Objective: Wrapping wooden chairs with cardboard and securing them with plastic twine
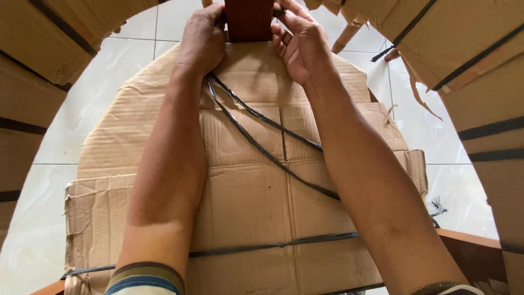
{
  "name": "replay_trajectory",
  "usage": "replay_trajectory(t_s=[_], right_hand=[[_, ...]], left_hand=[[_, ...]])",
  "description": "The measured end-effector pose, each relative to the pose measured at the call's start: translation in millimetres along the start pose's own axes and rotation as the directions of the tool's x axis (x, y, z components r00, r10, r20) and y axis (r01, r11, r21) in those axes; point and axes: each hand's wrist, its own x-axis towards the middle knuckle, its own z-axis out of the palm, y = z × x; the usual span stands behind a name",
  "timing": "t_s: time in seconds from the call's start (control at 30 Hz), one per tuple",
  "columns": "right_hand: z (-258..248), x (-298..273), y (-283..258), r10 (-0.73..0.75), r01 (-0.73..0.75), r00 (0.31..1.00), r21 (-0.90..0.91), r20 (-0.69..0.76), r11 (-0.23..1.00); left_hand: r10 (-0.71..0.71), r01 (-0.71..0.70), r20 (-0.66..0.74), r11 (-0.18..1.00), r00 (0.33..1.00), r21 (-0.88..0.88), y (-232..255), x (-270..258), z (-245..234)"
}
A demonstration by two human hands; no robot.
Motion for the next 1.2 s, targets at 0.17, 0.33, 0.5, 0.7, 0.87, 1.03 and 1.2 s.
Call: replay_trajectory(t_s=[0.17, 0.33, 0.5, 0.7, 0.87, 1.03, 1.2], right_hand=[[-25.2, 0.8, 10.2, -0.065, 0.084, 0.995, 0.263, -0.082, 0.961], [-31.8, -47.2, -2.5, 0.110, -0.041, 0.938, 0.211, -0.327, 0.977], [-9.7, -144.9, -32.3, 0.272, -0.348, 0.919, -0.265, -0.286, 0.899], [-5.8, -178.7, -49.5, 0.125, -0.149, 0.988, -0.346, -0.092, 0.926], [-14.2, -176.9, -36.9, 0.070, -0.078, 0.997, -0.286, -0.037, 0.955], [-23.0, -170.9, -40.7, 0.126, -0.232, 0.961, -0.466, -0.246, 0.854], [-15.0, -181.8, -58.4, -0.008, -0.012, 0.999, -0.410, -0.046, 0.912]], left_hand=[[0.024, -0.021, 0.035, 0.997, 0.999, -0.080, 5.0, 0.9, -6.7], [-0.172, 0.195, 0.108, 0.942, 0.979, -0.272, 10.3, 2.7, -16.6], [-0.005, 0.008, 0.013, 0.974, 1.000, -0.225, 5.9, 2.4, -11.4], [-0.029, 0.034, 0.046, 0.995, 0.999, -0.098, 7.1, 1.8, -9.7], [-0.076, 0.106, 0.128, 0.964, 0.989, -0.246, -1.4, 3.7, -18.3], [-0.114, 0.123, 0.127, 0.990, 0.985, -0.066, -2.7, 5.2, -11.4], [-0.173, 0.161, 0.059, 0.972, 0.983, 0.170, 9.1, 3.4, -10.6]])
